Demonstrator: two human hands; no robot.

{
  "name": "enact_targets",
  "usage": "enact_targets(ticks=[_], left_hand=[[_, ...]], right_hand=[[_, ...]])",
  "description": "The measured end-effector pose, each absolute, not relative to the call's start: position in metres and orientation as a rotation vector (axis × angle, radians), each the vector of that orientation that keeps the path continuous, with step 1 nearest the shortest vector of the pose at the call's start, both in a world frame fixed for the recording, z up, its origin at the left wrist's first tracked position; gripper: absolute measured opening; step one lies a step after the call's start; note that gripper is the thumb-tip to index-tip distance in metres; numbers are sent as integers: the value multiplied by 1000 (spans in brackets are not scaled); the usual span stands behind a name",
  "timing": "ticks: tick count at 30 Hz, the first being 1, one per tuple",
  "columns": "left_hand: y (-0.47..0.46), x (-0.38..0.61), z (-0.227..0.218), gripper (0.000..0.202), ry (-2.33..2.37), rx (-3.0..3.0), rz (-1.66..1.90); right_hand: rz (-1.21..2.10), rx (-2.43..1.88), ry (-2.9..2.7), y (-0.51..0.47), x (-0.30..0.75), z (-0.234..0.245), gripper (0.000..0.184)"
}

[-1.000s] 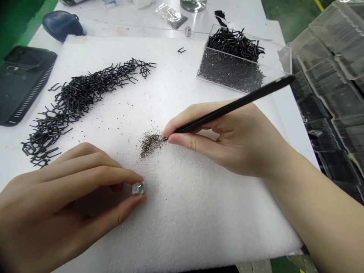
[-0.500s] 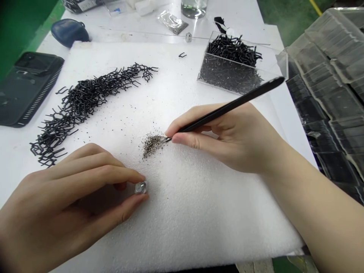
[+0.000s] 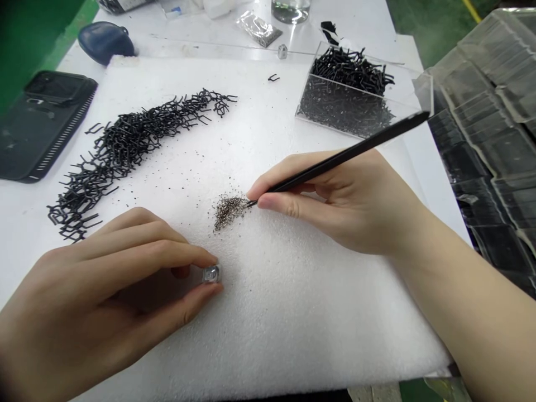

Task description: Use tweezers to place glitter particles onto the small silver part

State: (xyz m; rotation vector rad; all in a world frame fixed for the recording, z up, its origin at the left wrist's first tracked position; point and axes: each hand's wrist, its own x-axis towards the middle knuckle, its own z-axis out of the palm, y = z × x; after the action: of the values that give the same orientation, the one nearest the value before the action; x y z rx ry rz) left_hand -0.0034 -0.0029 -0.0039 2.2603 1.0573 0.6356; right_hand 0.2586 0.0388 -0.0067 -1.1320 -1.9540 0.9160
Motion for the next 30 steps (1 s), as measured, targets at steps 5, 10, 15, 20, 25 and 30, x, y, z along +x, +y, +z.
enact_targets(ticks=[5, 10, 15, 20, 25, 30], left_hand=[[-2, -3, -2, 3, 1063, 2272, 631], [-3, -3, -2, 3, 1055, 2259, 648], [-2, -3, -4, 3, 1056, 2265, 638], [-1, -3, -5, 3, 1056, 2275, 637], [-2, -4, -5, 3, 1060, 2273, 630], [-3, -5, -4, 2, 1055, 2276, 640]], right_hand=[[903, -1106, -1960, 39, 258, -6, 17], [903, -1135, -1951, 39, 259, -7, 15], [882, -1161, -1968, 39, 263, -7, 9], [859, -1172, -1962, 38, 265, -7, 8], [868, -1185, -1972, 39, 263, -7, 8], [891, -1172, -1991, 41, 262, -7, 8]])
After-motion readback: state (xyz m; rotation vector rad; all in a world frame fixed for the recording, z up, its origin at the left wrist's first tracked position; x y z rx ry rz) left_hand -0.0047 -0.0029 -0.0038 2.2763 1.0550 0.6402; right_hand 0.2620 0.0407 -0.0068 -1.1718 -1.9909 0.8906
